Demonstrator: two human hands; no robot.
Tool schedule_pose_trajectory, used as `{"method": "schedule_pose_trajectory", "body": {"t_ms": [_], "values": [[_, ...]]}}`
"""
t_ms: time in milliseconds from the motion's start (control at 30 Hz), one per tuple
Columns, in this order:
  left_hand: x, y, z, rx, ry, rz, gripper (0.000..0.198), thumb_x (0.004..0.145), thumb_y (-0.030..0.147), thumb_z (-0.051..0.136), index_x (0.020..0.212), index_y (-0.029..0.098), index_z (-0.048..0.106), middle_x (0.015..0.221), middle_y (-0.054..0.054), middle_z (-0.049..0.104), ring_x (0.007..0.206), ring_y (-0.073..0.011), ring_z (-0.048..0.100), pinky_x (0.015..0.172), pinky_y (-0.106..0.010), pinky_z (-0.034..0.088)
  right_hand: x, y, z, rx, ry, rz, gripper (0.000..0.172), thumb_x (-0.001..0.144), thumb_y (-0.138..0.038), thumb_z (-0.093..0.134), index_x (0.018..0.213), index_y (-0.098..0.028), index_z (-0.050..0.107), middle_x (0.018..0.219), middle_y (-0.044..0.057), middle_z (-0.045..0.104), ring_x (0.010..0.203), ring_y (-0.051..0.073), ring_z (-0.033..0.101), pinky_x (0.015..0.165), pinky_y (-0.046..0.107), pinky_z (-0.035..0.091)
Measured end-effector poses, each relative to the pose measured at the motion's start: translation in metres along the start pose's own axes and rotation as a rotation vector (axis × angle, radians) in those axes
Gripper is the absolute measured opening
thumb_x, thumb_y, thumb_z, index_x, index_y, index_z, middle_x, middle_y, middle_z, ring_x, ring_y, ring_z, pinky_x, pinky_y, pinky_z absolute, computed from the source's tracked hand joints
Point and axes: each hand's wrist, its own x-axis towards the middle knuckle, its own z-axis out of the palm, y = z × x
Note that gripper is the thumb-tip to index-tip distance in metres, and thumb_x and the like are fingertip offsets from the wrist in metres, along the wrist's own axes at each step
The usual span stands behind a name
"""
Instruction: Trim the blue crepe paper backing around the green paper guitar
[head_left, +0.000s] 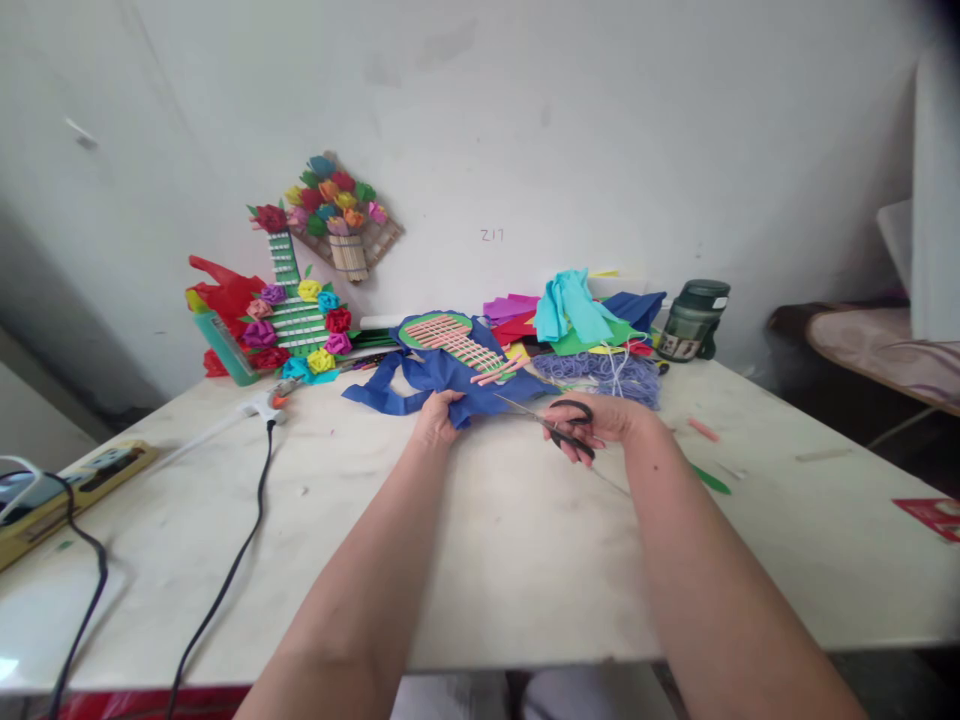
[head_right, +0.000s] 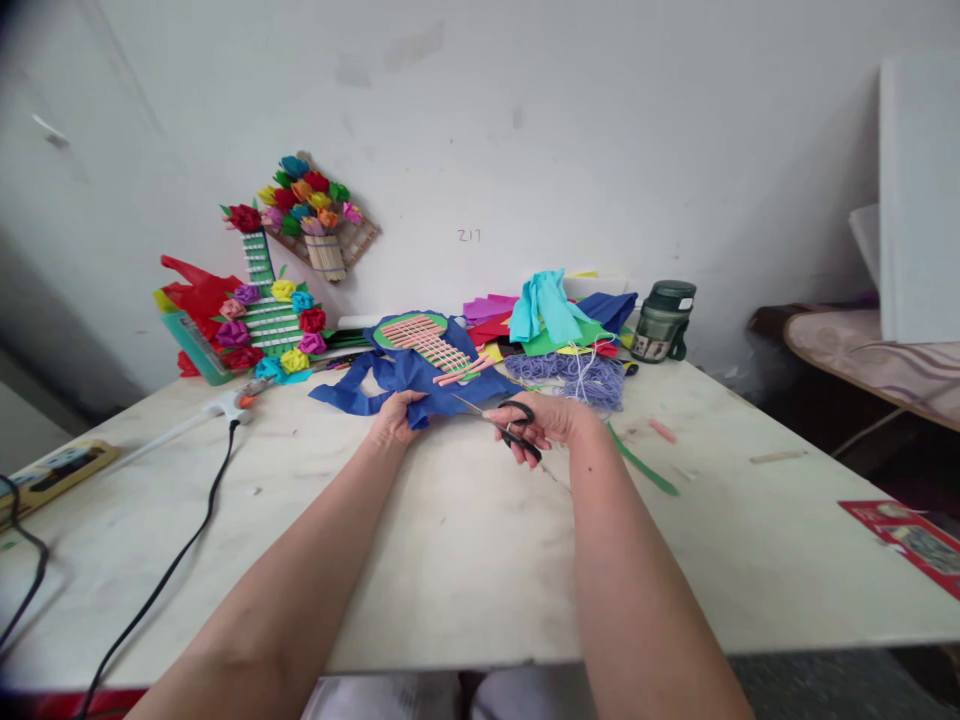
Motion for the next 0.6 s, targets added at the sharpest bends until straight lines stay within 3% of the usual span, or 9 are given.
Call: {"method": "schedule_pose_trajectory", "body": {"t_ms": [200, 333, 500, 600], "values": [[0.000, 0.001, 0.000, -0.012, 0.060, 0.026, 0.047, 0.064, -0.009, 0.045, 0.107, 0.007, 0.057, 0.066, -0.006, 0.067, 0.047, -0.0174, 0.062, 0.047, -0.028, 0.055, -0.006, 0.001, -0.004, 0.004, 0.014, 0.000, 0.044, 0.072, -0.054, 0.059, 0.078, -0.011, 0.057, 0.048, 0.006, 0.063, 0.029, 0.012, 0.051, 0.027, 0.019, 0.036], [0.002, 0.000, -0.001, -0.009, 0.054, 0.015, 0.045, 0.064, -0.009, 0.046, 0.104, 0.007, 0.057, 0.064, -0.006, 0.066, 0.046, -0.0184, 0.062, 0.043, -0.027, 0.053, 0.006, 0.003, 0.001, 0.018, 0.055, -0.009, 0.045, 0.070, -0.055, 0.062, 0.077, -0.012, 0.056, 0.047, 0.004, 0.062, 0.031, 0.012, 0.052, 0.029, 0.019, 0.038], [0.005, -0.001, -0.002, -0.004, 0.063, 0.005, 0.044, 0.064, -0.007, 0.047, 0.104, 0.006, 0.056, 0.064, -0.006, 0.066, 0.044, -0.0186, 0.062, 0.040, -0.026, 0.052, 0.022, 0.007, 0.007, 0.021, 0.137, -0.008, 0.045, 0.073, -0.057, 0.061, 0.077, -0.012, 0.055, 0.049, 0.005, 0.062, 0.033, 0.011, 0.054, 0.026, 0.016, 0.031], [0.004, -0.002, -0.001, 0.001, 0.055, 0.008, 0.046, 0.063, -0.007, 0.046, 0.105, 0.007, 0.056, 0.063, -0.005, 0.066, 0.045, -0.0177, 0.062, 0.043, -0.026, 0.053, 0.026, 0.007, 0.009, 0.049, 0.156, -0.015, 0.043, 0.075, -0.055, 0.060, 0.079, -0.012, 0.056, 0.051, 0.005, 0.062, 0.035, 0.011, 0.056, 0.029, 0.017, 0.036]]}}
